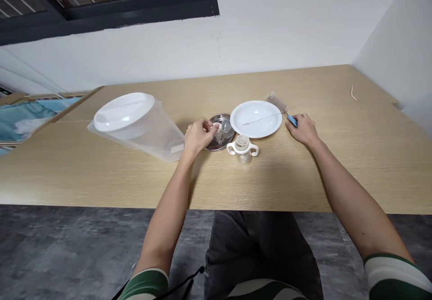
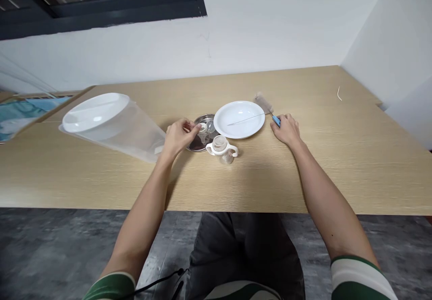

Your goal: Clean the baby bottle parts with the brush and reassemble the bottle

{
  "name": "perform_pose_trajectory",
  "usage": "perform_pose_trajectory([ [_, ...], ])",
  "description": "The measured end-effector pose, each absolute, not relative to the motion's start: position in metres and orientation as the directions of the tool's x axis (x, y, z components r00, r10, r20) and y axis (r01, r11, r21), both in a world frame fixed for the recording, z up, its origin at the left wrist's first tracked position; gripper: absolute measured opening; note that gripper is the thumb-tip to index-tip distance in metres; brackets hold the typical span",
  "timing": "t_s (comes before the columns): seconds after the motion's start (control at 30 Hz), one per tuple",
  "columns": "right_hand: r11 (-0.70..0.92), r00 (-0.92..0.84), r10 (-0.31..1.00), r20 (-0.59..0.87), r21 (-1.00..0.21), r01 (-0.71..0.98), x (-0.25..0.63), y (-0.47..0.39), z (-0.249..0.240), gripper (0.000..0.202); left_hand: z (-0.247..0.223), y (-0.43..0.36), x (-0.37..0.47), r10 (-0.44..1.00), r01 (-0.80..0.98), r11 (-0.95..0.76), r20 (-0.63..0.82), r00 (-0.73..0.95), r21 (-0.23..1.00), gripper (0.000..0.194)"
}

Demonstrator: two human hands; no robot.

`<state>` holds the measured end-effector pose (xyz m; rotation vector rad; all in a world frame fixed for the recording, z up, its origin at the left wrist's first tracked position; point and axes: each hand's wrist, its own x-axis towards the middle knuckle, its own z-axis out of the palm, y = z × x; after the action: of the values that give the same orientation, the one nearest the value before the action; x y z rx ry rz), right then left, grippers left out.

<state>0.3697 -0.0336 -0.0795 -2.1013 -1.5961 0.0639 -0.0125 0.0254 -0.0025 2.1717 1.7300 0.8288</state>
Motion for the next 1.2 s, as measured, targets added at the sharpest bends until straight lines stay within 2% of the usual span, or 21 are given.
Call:
perform_pose_trajectory([
  [0.1, -0.192, 0.311, 0.918, 0.246, -0.41, 0.892, 0.3694, -0.0339, -0.0785, 0.044, -0.0045, 0.0244, -0.0117, 0.969, 0.904, -0.225, 0.179, 0.169, 0.364, 0.034],
  [0.2, -0.193, 0.31, 0.919, 0.242, -0.409, 0.892, 0.3691, -0.0341, -0.0778, 0.045, -0.0073, 0.0254, -0.0111, 0.974, 0.93, -0.221, 0.122, 0.193, 0.295, 0.037],
  [0.37, -0.189, 0.309, 0.919, 0.246, -0.413, 0.891, 0.3695, -0.0338, -0.0789, 0.043, -0.0094, 0.0281, -0.0118, 0.981, 0.959, -0.192, 0.083, 0.178, 0.211, 0.044],
  [0.6, -0.183, 0.311, 0.914, 0.261, -0.419, 0.889, 0.3699, -0.0334, -0.0805, 0.042, -0.0083, 0.0262, -0.0108, 0.982, 0.964, -0.189, 0.062, 0.18, 0.187, 0.044],
  [0.87, -0.185, 0.311, 0.917, 0.251, -0.424, 0.887, 0.3702, -0.0336, -0.0794, 0.042, -0.0065, 0.0235, -0.0106, 0.98, 0.95, -0.197, 0.085, 0.181, 0.241, 0.032],
  [1.0, -0.193, 0.316, 0.917, 0.243, -0.423, 0.886, 0.3697, -0.0338, -0.0789, 0.044, -0.0006, 0.0233, -0.0133, 0.969, 0.905, -0.215, 0.197, 0.151, 0.368, 0.024],
  [1.1, -0.201, 0.32, 0.918, 0.235, -0.418, 0.886, 0.3689, -0.034, -0.078, 0.043, -0.0003, 0.0267, -0.016, 0.949, 0.841, -0.248, 0.296, 0.11, 0.482, 0.026],
  [1.2, -0.202, 0.32, 0.918, 0.235, -0.416, 0.887, 0.3685, -0.0342, -0.0775, 0.042, -0.0054, 0.0321, -0.0171, 0.933, 0.788, -0.295, 0.34, 0.116, 0.541, 0.027],
])
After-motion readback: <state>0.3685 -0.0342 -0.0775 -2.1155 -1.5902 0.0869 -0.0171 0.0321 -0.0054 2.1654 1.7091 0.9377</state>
